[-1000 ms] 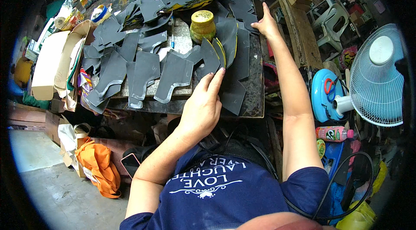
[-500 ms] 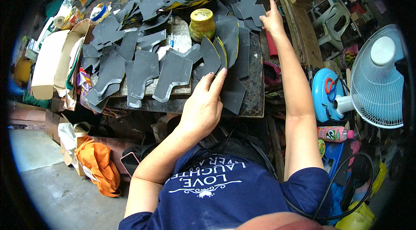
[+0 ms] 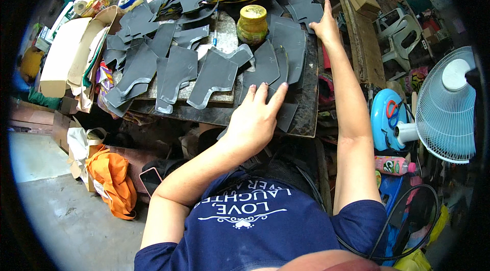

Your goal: The person repeatedly picks up dark gray cut pieces from a pile on a table, flips them over, and places them back down. The person handles the pieces one at a time, occasionally moving other pieces aside to reach the work.

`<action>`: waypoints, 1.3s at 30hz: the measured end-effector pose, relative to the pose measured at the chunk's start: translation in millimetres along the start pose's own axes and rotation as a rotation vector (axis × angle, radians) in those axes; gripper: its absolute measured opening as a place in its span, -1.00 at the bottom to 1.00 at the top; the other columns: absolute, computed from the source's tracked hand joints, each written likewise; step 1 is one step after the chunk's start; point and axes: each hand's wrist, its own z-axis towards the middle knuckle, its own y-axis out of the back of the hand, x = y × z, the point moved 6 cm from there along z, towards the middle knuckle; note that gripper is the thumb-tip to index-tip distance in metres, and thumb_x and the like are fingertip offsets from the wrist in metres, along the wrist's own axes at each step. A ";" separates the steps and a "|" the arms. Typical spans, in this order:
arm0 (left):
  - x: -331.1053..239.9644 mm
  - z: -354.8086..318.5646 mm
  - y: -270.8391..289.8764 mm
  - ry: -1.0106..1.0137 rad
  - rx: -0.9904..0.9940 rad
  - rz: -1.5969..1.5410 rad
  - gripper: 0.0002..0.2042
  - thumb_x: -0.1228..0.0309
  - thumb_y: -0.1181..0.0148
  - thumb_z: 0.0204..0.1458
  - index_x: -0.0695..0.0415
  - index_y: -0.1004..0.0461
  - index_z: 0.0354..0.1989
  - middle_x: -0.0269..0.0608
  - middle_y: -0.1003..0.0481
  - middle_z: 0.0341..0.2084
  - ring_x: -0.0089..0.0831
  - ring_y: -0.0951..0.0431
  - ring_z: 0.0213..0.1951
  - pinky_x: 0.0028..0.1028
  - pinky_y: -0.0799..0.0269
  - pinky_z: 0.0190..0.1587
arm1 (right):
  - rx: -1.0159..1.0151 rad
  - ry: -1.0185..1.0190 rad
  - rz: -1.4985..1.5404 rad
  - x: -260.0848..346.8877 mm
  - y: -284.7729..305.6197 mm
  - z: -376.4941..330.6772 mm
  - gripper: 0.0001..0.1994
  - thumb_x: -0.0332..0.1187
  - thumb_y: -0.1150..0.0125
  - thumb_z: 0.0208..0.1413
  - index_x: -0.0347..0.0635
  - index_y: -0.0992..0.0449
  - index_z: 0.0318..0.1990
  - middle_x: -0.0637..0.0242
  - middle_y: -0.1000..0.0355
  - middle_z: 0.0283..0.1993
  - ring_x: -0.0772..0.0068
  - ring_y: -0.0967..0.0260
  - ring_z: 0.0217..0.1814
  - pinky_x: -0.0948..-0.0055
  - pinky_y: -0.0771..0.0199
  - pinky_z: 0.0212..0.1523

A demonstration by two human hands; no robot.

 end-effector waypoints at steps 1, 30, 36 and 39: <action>3.0 -0.1 1.0 0.011 0.010 -0.032 -0.36 0.58 -0.05 0.00 0.17 -0.12 0.35 0.33 -0.28 0.15 0.17 -0.31 0.20 -0.13 -0.29 0.24 | 0.047 -0.053 0.201 -3.4 -1.8 1.3 -0.01 -0.48 -0.38 -0.12 0.11 0.09 0.47 -0.01 -0.45 0.05 0.11 -0.50 -0.03 0.21 -0.60 -0.32; -3.9 12.6 -6.1 -0.031 -0.054 -0.029 -0.36 -0.03 -0.07 0.16 0.22 -0.24 0.26 0.19 -0.34 0.16 0.18 -0.35 0.17 -0.12 -0.32 0.19 | 0.047 0.073 1.251 63.4 90.0 -171.1 -0.24 -0.56 -0.04 0.16 -0.08 0.17 0.47 0.08 -0.38 0.08 0.38 -0.52 -0.22 0.44 -0.61 -0.46; 40.4 16.6 2.4 0.238 -0.215 -1.022 -0.50 0.22 -0.18 0.16 0.35 -0.25 0.10 0.02 -0.48 -0.20 -0.28 -0.52 -0.15 -0.29 -0.48 -0.08 | 0.010 0.174 1.153 91.0 64.9 -215.7 -0.24 -0.63 -0.03 0.13 -0.22 0.14 0.46 0.08 0.10 0.50 0.25 -0.06 0.44 0.32 -0.17 0.36; 49.2 25.0 -2.3 0.232 -0.322 -1.263 -0.67 0.36 -0.12 0.21 0.26 -0.28 0.05 -0.21 -0.49 -0.24 -0.54 -0.51 -0.30 -0.49 -0.50 -0.36 | 0.167 0.149 1.128 95.8 48.7 -221.8 -0.22 -0.65 -0.08 0.09 -0.28 0.13 0.45 0.06 0.03 0.47 0.27 -0.06 0.44 0.31 -0.09 0.40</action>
